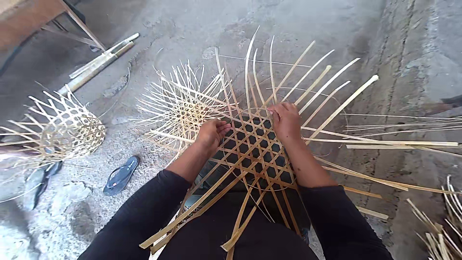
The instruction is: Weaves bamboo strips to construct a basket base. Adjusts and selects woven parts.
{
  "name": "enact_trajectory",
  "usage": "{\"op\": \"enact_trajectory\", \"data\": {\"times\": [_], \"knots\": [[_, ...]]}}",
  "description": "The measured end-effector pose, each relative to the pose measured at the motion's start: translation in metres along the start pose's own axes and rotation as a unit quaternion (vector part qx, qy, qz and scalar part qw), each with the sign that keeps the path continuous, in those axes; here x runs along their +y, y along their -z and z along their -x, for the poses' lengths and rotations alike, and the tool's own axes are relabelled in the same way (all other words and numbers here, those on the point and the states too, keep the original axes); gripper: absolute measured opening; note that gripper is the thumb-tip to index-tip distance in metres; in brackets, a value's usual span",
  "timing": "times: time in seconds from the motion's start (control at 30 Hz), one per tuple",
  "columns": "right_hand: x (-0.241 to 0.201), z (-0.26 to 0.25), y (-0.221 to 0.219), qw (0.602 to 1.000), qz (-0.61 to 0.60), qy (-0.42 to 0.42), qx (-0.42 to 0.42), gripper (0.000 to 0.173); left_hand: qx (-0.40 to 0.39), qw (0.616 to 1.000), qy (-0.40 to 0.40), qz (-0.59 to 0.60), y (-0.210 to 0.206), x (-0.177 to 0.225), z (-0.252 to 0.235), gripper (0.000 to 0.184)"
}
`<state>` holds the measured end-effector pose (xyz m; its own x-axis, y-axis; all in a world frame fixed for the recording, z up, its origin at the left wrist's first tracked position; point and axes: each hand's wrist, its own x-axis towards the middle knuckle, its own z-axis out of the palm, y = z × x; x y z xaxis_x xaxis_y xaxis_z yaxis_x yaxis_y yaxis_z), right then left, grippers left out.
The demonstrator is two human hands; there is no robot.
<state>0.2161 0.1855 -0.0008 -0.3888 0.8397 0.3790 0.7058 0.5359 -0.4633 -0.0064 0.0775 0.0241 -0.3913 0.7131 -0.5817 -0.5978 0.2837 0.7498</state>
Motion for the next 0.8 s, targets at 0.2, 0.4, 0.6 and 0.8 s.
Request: {"op": "enact_trajectory", "data": {"times": [0.2, 0.4, 0.6, 0.8], "knots": [[-0.001, 0.000, 0.000, 1.000, -0.002, -0.013, -0.012, 0.021, -0.120, 0.973, 0.117, -0.162, 0.006, 0.035, -0.024, 0.013], [-0.003, -0.001, -0.003, 1.000, -0.002, -0.012, -0.011, 0.020, -0.067, 0.985, 0.068, -0.146, 0.001, 0.021, -0.024, 0.014], [-0.003, 0.001, -0.001, 1.000, -0.014, 0.008, 0.003, 0.020, -0.028, 0.992, -0.102, -0.070, 0.016, -0.016, -0.005, 0.031], [0.000, 0.003, -0.002, 0.999, -0.026, 0.023, 0.012, 0.021, -0.114, 0.932, -0.311, -0.145, 0.026, -0.028, 0.004, 0.027]]}}
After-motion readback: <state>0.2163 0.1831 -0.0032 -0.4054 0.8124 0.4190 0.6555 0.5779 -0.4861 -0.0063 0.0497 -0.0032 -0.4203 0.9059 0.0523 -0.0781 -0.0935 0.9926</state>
